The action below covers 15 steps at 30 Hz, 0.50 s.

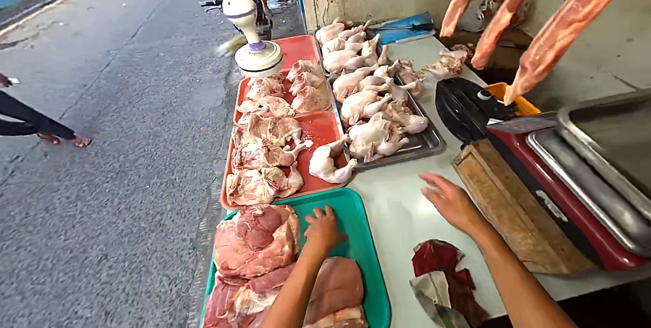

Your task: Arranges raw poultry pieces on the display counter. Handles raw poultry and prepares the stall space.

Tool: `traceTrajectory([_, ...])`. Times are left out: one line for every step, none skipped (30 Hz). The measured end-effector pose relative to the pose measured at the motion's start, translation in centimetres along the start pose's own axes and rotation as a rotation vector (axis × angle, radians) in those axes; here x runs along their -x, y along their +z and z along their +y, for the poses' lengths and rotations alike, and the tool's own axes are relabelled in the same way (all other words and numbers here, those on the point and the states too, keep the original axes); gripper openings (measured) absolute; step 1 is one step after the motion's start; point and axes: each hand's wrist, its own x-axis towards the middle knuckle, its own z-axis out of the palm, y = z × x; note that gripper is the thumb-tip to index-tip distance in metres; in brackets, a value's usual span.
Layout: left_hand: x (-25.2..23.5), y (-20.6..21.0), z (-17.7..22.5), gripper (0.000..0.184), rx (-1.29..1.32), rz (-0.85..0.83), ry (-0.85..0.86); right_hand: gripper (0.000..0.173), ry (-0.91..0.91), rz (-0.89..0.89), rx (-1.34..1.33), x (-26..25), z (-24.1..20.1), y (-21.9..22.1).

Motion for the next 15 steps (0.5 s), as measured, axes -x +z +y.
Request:
traceTrajectory([0.1,0.8,0.6,0.112,-0.026,-0.028,-0.026,0.046,0.018,-0.038,0.023,-2.9,0.1,-0.7])
traceTrajectory([0.4,1.5,1.1,0.119,-0.031,-0.039,-0.046,0.048,0.023,-0.057,0.052,-6.1,0.3,-1.2])
traceTrajectory([0.2,1.7,1.6,0.121,-0.018,-0.008,-0.063,0.049,0.007,-0.044,0.088,-9.9,0.1,-1.7])
traceTrajectory([0.0,2.0,1.9,0.121,0.000,0.029,-0.085,0.049,-0.019,-0.005,0.131,-13.6,0.0,-2.0])
traceTrajectory([-0.2,2.5,2.3,0.119,0.019,0.042,-0.119,0.048,-0.016,0.026,0.181,-16.8,0.2,-2.0])
traceTrajectory([-0.4,2.7,2.7,0.119,0.031,0.044,-0.157,0.050,-0.005,0.041,0.235,-19.8,0.5,-2.0])
traceTrajectory([-0.4,2.9,3.2,0.118,0.050,0.039,-0.191,0.053,0.011,0.030,0.286,-22.6,1.0,-1.9])
traceTrajectory([-0.4,2.9,3.6,0.117,0.065,0.032,-0.215,0.060,0.034,-0.016,0.332,-25.0,1.5,-1.7])
traceTrajectory([-0.3,2.7,3.7,0.118,0.069,0.024,-0.232,0.068,0.055,-0.085,0.371,-27.1,2.0,-1.5])
traceTrajectory([-0.2,2.7,3.6,0.118,0.064,0.016,-0.243,0.075,0.068,-0.156,0.417,-28.7,2.5,-1.0])
traceTrajectory([-0.2,2.6,3.6,0.118,0.056,0.012,-0.250,0.082,0.083,-0.217,0.468,-30.0,2.7,-0.5])
traceTrajectory([-0.4,2.6,3.5,0.119,0.058,0.015,-0.255,0.087,0.094,-0.252,0.515,-31.0,2.5,-0.2])
traceTrajectory([-0.7,2.6,3.5,0.120,0.063,0.018,-0.257,0.088,0.096,-0.256,0.554,-31.6,2.2,-0.2])
traceTrajectory([-0.8,2.8,3.6,0.120,0.060,0.012,-0.256,0.085,0.082,-0.236,0.586,-31.9,2.2,-0.3])
traceTrajectory([-0.7,2.9,3.6,0.121,0.051,0.003,-0.258,0.081,0.055,-0.199,0.614,-32.0,2.7,-0.2])
